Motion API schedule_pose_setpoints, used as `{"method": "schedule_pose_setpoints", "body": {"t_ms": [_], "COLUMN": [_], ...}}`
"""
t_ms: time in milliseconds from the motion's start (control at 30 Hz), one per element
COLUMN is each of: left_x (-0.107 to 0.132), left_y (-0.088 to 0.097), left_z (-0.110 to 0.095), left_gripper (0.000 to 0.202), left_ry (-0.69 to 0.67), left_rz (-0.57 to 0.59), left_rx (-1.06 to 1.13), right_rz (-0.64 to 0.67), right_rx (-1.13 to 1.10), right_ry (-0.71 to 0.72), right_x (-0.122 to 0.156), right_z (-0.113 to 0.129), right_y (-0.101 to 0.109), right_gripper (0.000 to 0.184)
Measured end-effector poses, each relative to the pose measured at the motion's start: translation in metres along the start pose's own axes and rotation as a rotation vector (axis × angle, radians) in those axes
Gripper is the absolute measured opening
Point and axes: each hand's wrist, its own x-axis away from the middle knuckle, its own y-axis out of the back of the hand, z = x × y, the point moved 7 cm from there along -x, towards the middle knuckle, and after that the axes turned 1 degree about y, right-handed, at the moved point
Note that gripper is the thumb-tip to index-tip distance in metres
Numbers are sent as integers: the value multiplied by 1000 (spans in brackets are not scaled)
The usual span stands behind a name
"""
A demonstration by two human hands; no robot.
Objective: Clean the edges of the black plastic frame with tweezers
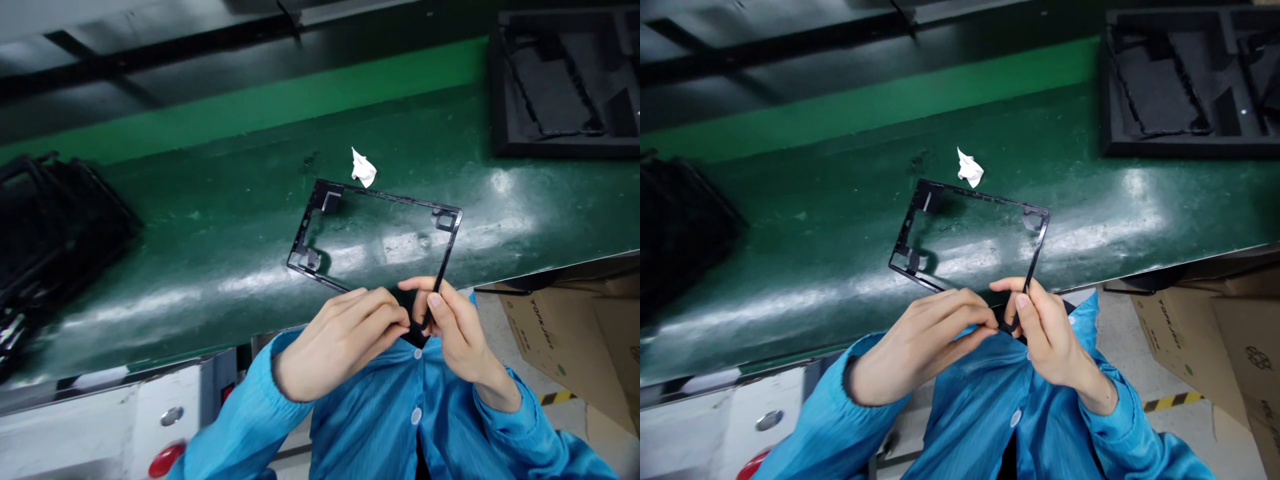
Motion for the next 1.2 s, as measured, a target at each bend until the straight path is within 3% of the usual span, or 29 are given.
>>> {"method": "schedule_pose_setpoints", "body": {"t_ms": [200, 333, 633, 833, 1033, 1200], "left_x": [1, 0, -1, 1, -2, -5], "left_y": [-3, -9, 6, 6, -3, -7], "left_z": [-18, -19, -4, -9, -20, -18], "left_gripper": [15, 21, 12, 9, 20, 20], "left_ry": [-131, -153, -47, -56, -145, -149], "left_rz": [-16, 0, -22, -28, -13, 57], "left_rx": [-238, -328, -53, -77, -262, -194], "right_rz": [21, 32, 15, 22, 68, 144], "right_rx": [-26, -36, -91, -81, -25, 54], "right_ry": [-18, -16, -42, -43, -5, 28], "right_x": [1, 2, 3, 2, 1, 2], "right_z": [-1, -2, -4, -2, 3, 6], "right_y": [-2, -4, 1, -1, -4, -5], "right_gripper": [36, 37, 37, 36, 39, 38]}}
